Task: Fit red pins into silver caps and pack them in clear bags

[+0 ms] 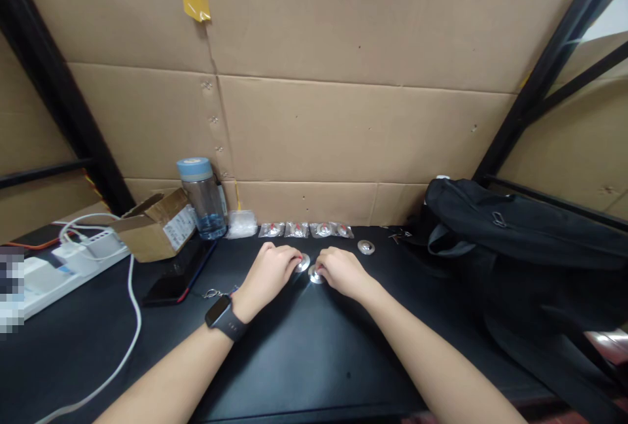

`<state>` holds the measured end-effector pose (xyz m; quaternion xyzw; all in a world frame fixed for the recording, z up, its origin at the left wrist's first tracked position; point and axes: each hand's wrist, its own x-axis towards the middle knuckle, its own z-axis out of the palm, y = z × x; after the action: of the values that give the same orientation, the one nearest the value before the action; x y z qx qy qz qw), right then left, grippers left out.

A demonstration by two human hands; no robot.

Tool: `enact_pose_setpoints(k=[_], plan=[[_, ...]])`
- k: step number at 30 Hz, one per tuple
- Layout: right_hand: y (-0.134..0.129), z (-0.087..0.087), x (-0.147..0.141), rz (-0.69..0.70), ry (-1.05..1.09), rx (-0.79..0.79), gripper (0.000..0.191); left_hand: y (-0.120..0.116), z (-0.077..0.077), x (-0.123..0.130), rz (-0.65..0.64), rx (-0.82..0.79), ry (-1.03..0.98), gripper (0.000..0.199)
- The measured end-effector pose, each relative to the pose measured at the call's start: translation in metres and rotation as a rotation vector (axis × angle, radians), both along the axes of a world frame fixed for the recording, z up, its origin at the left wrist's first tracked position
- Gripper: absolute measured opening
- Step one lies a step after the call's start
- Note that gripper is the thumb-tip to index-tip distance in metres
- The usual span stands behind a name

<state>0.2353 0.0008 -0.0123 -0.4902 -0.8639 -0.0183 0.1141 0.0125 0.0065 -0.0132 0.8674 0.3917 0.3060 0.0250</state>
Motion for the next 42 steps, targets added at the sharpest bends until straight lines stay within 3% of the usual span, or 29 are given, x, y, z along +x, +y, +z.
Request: enact_pose_setpoints(k=[6,10,14,18,22,27,33,37,42], plan=[[0.005,-0.002,0.004,0.012,0.139,0.050,0.011,0.004,0.001,-0.005,0.061,-0.051,-0.128,0.017],[0.009,0.002,0.005,0.026,0.553,0.066,0.013,0.008,0.001,-0.008,0.026,-0.167,-0.198,0.017],[0.008,0.013,0.008,-0.005,0.932,0.063,0.018,0.021,-0.008,-0.011,0.065,-0.374,-0.427,0.017],[0.003,0.018,0.007,-0.001,1.001,0.072,0.019,0.027,-0.014,-0.007,0.033,-0.548,-0.740,0.024],[-0.003,0.012,-0.008,0.036,1.007,0.075,0.019,0.017,-0.008,0.004,-0.035,-0.608,-0.839,0.030],[-0.006,-0.002,-0.023,0.060,1.109,-0.070,0.019,0.006,-0.007,0.013,-0.144,-0.647,-0.866,0.031],[-0.005,-0.009,-0.024,0.074,1.388,-0.452,0.030,0.008,-0.012,0.013,-0.113,-0.629,-0.832,0.029],[-0.009,-0.005,-0.025,0.039,1.455,-0.564,0.048,0.007,-0.010,0.012,-0.089,-0.605,-0.800,0.026],[-0.012,-0.005,-0.027,0.023,1.554,-0.674,0.052,0.006,-0.009,0.010,-0.053,-0.584,-0.750,0.025]])
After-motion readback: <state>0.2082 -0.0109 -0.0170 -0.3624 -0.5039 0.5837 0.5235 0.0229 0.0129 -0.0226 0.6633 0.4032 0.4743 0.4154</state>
